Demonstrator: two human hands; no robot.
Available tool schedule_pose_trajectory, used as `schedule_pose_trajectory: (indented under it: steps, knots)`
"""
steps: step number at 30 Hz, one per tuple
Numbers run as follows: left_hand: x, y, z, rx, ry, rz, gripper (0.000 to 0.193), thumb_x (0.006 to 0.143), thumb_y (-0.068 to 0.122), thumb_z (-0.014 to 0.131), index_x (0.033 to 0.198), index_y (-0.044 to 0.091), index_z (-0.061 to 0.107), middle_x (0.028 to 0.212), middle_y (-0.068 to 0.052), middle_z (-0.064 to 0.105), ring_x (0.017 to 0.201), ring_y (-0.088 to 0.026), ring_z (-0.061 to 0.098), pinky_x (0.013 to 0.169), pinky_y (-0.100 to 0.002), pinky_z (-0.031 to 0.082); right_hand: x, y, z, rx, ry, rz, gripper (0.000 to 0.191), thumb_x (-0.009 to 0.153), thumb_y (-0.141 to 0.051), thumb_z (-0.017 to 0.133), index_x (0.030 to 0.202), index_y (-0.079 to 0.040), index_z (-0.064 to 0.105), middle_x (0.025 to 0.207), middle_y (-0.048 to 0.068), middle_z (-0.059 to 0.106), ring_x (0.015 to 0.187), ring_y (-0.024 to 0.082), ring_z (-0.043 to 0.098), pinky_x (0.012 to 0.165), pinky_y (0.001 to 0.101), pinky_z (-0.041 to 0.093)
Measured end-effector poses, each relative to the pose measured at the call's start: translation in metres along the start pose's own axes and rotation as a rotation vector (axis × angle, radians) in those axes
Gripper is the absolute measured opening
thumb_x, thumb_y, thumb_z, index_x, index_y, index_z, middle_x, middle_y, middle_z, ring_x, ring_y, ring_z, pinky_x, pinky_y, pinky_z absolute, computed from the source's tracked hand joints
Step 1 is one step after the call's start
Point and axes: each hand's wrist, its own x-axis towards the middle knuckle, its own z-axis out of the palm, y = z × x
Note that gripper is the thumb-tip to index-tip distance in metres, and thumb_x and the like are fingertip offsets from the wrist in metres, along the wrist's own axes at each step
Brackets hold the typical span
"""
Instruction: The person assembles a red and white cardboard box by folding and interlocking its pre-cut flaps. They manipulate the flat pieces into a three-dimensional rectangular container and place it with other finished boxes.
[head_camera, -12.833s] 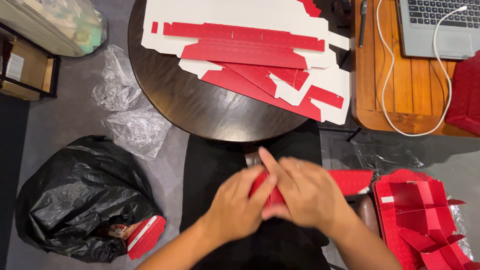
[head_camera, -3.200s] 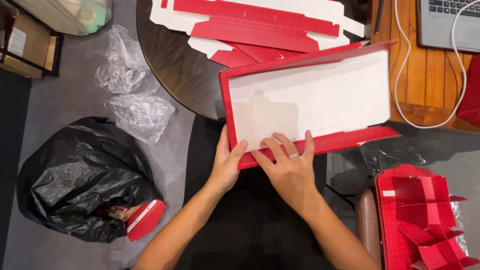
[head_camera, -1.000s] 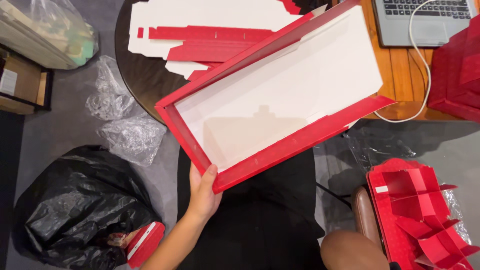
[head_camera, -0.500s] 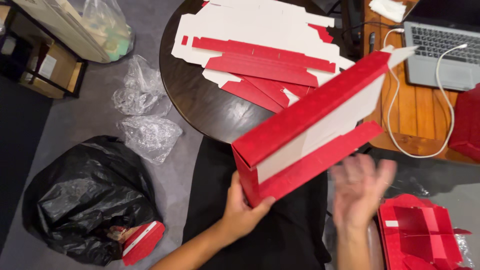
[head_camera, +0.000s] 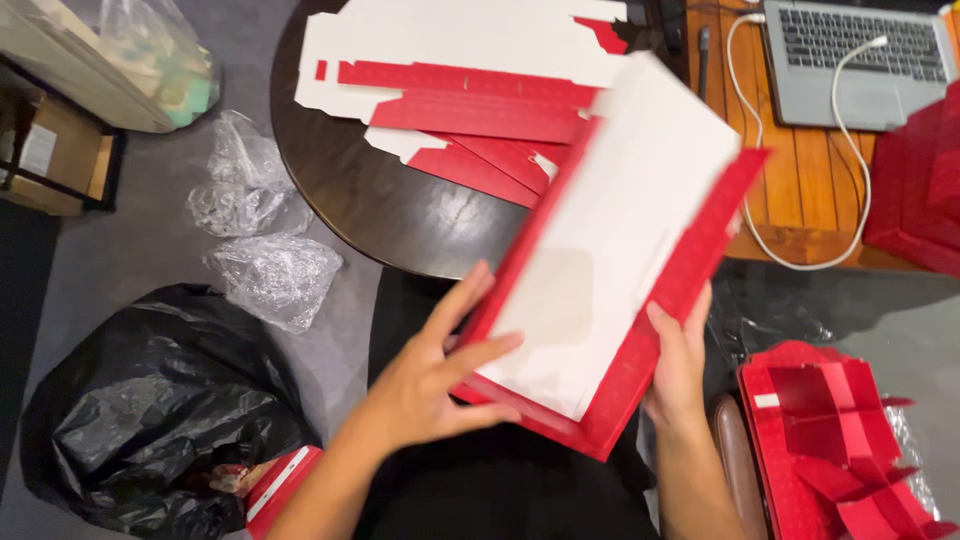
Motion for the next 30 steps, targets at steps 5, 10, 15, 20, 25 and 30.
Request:
schedule_pose_trajectory:
  steps: [5, 10, 15, 20, 25, 30]
  knots:
    - [0.003, -0.021, -0.006, -0.124, -0.036, 0.011, 0.058, 0.064, 0.023, 0.097, 0.115, 0.009, 0.072, 0.169, -0.028, 0.016, 0.156, -0.046, 0.028, 0.120, -0.047, 0.037, -0.003, 0.010, 0.001, 0.067, -0.216, -0.039, 0.089, 0.100, -0.031, 0.055, 0.168, -0.016, 0.000, 0.172, 0.012, 0.021, 0.154, 0.028, 0.032, 0.124, 0.0443, 0.031]
    - [-0.021, -0.041, 0.015, -0.145, 0.168, -0.140, 0.037, 0.070, 0.019, 0.093, 0.095, 0.009, 0.068, 0.173, -0.027, 0.025, 0.150, -0.040, 0.047, 0.114, -0.039, 0.047, -0.029, 0.054, -0.026, -0.210, -0.458, -0.175, 0.124, 0.090, -0.081, 0.057, 0.168, -0.014, -0.012, 0.176, 0.016, 0.012, 0.163, 0.027, 0.018, 0.131, 0.0418, 0.019]
    - [-0.034, -0.059, 0.034, -0.124, 0.199, -0.154, 0.062, 0.071, 0.015, 0.091, 0.124, 0.003, 0.061, 0.169, -0.029, 0.022, 0.153, -0.040, 0.039, 0.118, -0.043, 0.042, -0.034, 0.082, -0.051, -0.356, -0.476, -0.208, 0.121, 0.084, -0.083, 0.060, 0.162, -0.001, 0.017, 0.176, 0.019, 0.009, 0.164, 0.030, 0.018, 0.131, 0.0459, 0.024]
    - [-0.043, -0.069, 0.064, -0.171, 0.131, -0.321, 0.081, 0.080, 0.010, 0.082, 0.150, 0.002, 0.042, 0.172, -0.027, 0.012, 0.157, -0.041, 0.028, 0.120, -0.046, 0.036, -0.033, 0.094, -0.045, -0.412, -0.376, -0.234, 0.084, 0.096, -0.050, 0.061, 0.159, 0.001, 0.037, 0.176, 0.020, 0.023, 0.166, 0.030, 0.021, 0.133, 0.0424, 0.018]
    - [-0.042, -0.068, 0.076, -0.357, 0.329, -0.240, 0.065, 0.090, 0.005, 0.070, 0.149, 0.001, 0.043, 0.170, -0.023, 0.019, 0.154, -0.039, 0.030, 0.118, -0.046, 0.038, -0.025, 0.091, -0.040, -0.267, -0.258, 0.002, 0.086, 0.082, -0.005, 0.062, 0.161, 0.000, 0.027, 0.165, 0.020, 0.033, 0.153, 0.030, 0.032, 0.123, 0.0405, 0.026]
    - [-0.006, -0.071, 0.049, -0.136, 0.431, -0.416, 0.071, 0.087, 0.008, 0.070, 0.150, -0.001, 0.038, 0.150, -0.019, 0.046, 0.129, -0.029, 0.058, 0.104, -0.039, 0.052, -0.019, 0.085, -0.045, -0.264, -0.292, 0.040, 0.102, 0.069, 0.011, 0.054, 0.163, -0.004, 0.016, 0.166, 0.018, 0.029, 0.155, 0.027, 0.028, 0.122, 0.0386, 0.023]
